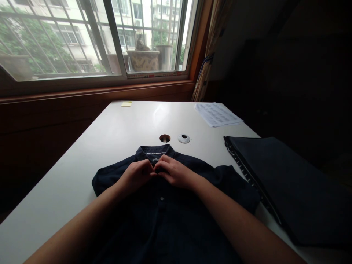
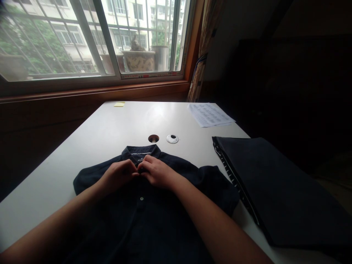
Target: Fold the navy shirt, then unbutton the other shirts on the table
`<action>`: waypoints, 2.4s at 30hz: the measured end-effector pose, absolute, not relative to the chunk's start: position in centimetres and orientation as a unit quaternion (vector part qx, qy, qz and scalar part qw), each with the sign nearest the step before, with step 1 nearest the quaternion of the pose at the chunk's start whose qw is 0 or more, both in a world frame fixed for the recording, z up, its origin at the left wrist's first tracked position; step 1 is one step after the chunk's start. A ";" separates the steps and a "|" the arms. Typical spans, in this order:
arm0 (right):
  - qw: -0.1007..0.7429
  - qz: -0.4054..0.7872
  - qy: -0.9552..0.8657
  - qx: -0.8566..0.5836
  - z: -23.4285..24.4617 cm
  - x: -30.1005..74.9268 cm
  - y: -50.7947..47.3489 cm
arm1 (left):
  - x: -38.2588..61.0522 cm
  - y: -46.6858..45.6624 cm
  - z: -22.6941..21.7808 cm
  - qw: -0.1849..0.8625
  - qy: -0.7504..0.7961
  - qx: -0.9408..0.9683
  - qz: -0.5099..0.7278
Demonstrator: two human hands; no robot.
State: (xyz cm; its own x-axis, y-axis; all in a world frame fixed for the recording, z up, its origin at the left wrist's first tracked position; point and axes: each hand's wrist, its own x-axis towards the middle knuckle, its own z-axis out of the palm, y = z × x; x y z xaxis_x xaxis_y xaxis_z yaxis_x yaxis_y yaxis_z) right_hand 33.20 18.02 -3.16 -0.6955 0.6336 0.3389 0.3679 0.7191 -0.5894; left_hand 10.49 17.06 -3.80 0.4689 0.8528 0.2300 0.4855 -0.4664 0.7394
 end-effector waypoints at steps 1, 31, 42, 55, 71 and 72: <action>0.269 0.243 -0.888 -0.283 -3.2 33.2 18.0 | 10.4 17.0 -3.6 0.322 0.417 0.795 0.302; 0.234 0.113 -0.934 -0.246 -3.5 33.3 18.1 | 10.4 17.2 -2.6 0.346 0.458 0.754 0.319; 0.222 0.014 -0.942 -0.251 -3.3 33.3 18.1 | 10.3 17.4 -3.2 0.314 0.449 0.775 0.316; 0.248 0.013 -0.932 -0.265 -3.3 33.3 18.0 | 10.5 17.0 -3.1 0.259 0.365 0.853 0.268; 0.230 0.056 -0.931 -0.277 -3.3 33.6 18.3 | 10.5 17.4 -3.3 0.271 0.376 0.846 0.265; 0.234 0.067 -0.930 -0.276 -3.3 33.7 18.4 | 10.6 17.3 -3.3 0.269 0.374 0.848 0.263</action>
